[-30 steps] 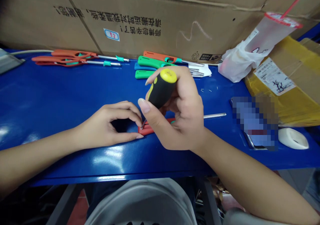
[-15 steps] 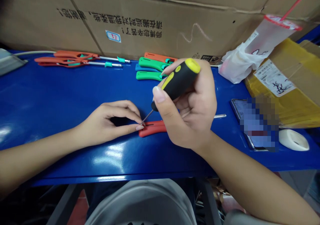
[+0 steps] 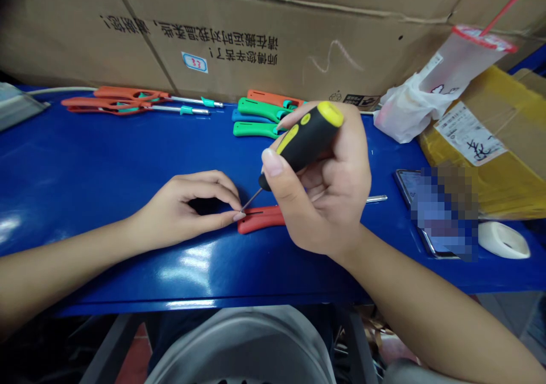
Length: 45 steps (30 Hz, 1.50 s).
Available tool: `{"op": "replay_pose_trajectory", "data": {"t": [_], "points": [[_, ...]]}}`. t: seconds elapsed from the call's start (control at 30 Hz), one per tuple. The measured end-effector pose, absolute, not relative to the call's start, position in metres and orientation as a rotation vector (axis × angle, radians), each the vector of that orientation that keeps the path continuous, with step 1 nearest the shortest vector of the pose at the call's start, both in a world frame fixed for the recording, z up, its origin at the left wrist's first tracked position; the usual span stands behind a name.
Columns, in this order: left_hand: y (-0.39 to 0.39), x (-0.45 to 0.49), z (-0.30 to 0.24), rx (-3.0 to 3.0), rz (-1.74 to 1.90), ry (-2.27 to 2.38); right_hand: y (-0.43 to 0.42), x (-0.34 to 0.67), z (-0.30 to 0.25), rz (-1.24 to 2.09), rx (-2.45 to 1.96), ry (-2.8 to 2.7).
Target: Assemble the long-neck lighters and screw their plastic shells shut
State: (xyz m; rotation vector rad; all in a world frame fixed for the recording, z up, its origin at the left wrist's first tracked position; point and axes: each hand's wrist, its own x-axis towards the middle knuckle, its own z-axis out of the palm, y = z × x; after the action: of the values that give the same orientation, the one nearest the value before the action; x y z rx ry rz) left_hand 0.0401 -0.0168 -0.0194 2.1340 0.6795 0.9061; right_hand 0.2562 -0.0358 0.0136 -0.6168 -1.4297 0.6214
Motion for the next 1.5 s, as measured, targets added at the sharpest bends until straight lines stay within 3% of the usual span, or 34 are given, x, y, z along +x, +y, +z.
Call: {"op": "replay_pose_trajectory", "data": {"t": [1.07,1.5], "points": [[-0.0178,0.0416,-0.021,2.112,0.92,0.696,-0.0406,0.2526,0.019,0.528,-0.742,-1.487],[-0.0214,0.0382,-0.0258,2.484,0.717,0.719,-0.0385,0.2532,0.0126,0.551,-0.691,-1.549]]}}
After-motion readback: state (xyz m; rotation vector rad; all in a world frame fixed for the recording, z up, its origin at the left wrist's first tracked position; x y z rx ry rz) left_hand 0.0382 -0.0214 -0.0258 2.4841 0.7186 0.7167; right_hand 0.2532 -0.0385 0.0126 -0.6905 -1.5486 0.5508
